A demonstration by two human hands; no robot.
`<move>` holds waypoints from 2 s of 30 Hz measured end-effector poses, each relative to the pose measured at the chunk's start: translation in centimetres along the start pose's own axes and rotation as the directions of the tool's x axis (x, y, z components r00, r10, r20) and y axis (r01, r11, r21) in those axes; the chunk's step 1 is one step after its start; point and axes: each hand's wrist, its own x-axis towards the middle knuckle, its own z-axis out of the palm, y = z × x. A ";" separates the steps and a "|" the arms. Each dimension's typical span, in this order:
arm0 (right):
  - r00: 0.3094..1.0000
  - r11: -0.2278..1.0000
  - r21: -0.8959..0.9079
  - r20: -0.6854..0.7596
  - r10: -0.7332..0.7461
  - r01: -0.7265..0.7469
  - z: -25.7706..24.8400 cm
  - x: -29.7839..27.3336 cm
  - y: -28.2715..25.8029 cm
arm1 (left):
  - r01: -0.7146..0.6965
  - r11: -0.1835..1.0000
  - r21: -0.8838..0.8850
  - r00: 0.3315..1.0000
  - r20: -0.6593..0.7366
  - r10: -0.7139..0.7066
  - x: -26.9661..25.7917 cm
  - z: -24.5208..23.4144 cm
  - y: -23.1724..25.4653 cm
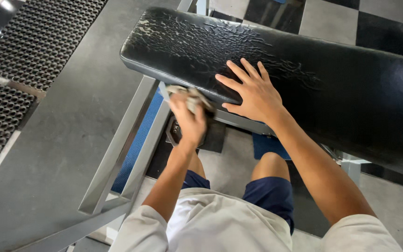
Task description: The person wipes down the surface and edges of a weight bench with a cloth while sitting on it.
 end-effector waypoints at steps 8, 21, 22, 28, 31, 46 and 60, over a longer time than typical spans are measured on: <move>1.000 1.000 -0.004 -0.012 -0.008 0.008 0.1 0.0 0.1 | 0.065 0.996 0.056 0.983 -0.175 -0.054 3.2 -1.2 -3.3; 0.999 1.000 -0.018 -0.027 -0.025 0.024 -0.1 -0.1 0.1 | 0.073 0.997 0.004 0.986 -0.151 -0.072 3.6 -1.5 0.4; 0.999 1.000 -0.019 -0.032 -0.026 0.025 0.0 -0.1 0.2 | 0.069 0.998 0.004 0.986 -0.153 -0.067 2.8 -1.1 0.7; 0.997 0.998 -0.042 -0.053 -0.052 0.050 0.6 -0.5 0.1 | -0.008 0.999 0.035 0.997 0.071 0.006 -0.4 -0.4 0.7; 0.998 0.997 -0.071 -0.048 -0.047 0.044 0.2 -1.6 0.1 | 0.001 0.996 0.089 0.996 -0.092 0.007 2.2 -1.2 -0.5; 0.994 0.991 -0.090 -0.049 0.098 -0.102 -1.7 -9.4 3.4 | 0.088 0.995 0.055 0.985 -0.151 -0.079 2.1 -1.3 1.4; 0.987 0.991 -0.097 -0.142 0.078 -0.092 -1.0 -9.2 3.6 | 0.052 0.994 0.101 0.992 -0.116 -0.040 2.8 -0.5 4.4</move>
